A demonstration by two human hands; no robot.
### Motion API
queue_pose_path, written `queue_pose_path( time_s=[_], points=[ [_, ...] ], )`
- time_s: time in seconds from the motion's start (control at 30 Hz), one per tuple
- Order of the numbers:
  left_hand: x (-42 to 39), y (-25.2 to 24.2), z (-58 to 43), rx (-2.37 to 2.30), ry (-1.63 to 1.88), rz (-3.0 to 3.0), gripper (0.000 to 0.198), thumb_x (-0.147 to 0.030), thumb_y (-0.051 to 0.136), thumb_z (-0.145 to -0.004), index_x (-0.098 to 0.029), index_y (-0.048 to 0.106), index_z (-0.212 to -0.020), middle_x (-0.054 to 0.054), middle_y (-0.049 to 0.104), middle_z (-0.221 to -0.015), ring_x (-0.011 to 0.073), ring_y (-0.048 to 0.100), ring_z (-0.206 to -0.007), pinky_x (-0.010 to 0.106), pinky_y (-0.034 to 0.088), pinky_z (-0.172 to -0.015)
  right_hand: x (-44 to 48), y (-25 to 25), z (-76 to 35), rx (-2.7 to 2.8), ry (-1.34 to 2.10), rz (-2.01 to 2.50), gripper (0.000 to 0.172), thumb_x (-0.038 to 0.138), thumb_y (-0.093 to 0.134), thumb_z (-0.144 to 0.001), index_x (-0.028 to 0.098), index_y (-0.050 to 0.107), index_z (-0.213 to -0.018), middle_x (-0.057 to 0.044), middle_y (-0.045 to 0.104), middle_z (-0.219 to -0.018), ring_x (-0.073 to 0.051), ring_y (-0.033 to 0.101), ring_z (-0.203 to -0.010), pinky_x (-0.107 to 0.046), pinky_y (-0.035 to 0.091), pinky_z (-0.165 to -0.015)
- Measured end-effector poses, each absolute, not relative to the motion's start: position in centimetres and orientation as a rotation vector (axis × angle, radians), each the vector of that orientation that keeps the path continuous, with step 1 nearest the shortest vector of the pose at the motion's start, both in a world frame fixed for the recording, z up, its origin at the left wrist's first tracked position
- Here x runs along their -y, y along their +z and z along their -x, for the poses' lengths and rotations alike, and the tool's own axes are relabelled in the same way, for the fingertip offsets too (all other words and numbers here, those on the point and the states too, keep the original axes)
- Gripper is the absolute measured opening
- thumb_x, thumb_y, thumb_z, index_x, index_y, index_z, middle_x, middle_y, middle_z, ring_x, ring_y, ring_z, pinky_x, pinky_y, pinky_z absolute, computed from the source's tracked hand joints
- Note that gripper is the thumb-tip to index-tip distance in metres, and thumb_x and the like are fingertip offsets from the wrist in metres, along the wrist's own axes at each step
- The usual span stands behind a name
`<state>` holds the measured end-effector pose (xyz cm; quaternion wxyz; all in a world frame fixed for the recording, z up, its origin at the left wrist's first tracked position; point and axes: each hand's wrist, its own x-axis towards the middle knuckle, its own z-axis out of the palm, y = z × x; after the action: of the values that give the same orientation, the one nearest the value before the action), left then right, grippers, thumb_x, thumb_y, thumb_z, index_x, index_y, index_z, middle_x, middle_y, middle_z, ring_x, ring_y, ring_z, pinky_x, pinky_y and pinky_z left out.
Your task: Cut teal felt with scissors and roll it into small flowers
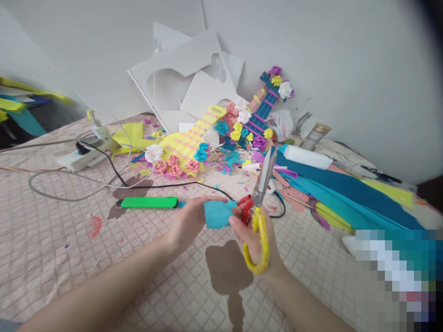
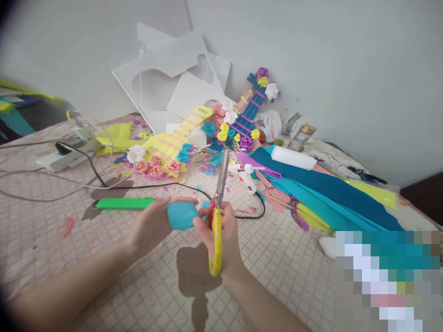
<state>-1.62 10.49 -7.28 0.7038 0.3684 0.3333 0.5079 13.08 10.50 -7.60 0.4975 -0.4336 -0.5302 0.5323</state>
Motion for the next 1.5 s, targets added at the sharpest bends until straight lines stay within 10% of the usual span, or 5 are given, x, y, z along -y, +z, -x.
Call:
queue_pose_path(
  time_s=[0.27, 0.97, 1.5],
  points=[
    [-10.2, -7.7, 1.5, -1.003, 1.074, -1.213, 0.026, -0.036, 0.054, -0.081, -0.015, 0.062, -0.068, 0.0, 0.058, -0.063, 0.0113, 0.049, -0.058, 0.024, 0.042, -0.059, -10.7, -7.9, -12.9, 1.19, 1.283, 1.097, 0.031, 0.034, 0.067, -0.069, 0.02, 0.042, -0.082, 0.004, 0.052, -0.069, -0.005, 0.04, -0.045, -0.018, 0.031, -0.038],
    [-10.3, -7.3, 2.0, -1.133, 0.885, -1.304, 0.026, -0.032, 0.056, -0.079, -0.013, 0.066, -0.064, 0.004, 0.066, -0.06, 0.0128, 0.058, -0.053, 0.024, 0.047, -0.052, -11.5, -7.0, -13.3, 1.18, 1.212, 1.17, 0.035, 0.031, 0.071, -0.06, 0.021, 0.042, -0.077, 0.003, 0.056, -0.066, -0.009, 0.051, -0.048, -0.022, 0.039, -0.042],
    [-11.0, -4.2, 4.4, -1.128, 1.593, -1.209, 0.028, -0.029, 0.048, -0.086, -0.015, 0.052, -0.062, -0.001, 0.057, -0.046, 0.0091, 0.053, -0.04, 0.019, 0.044, -0.041, -8.5, -10.7, -11.0, 1.349, 1.845, 0.958, 0.039, 0.034, 0.065, -0.055, 0.022, 0.038, -0.081, 0.004, 0.051, -0.07, -0.003, 0.037, -0.042, -0.018, 0.026, -0.039]
  ],
)
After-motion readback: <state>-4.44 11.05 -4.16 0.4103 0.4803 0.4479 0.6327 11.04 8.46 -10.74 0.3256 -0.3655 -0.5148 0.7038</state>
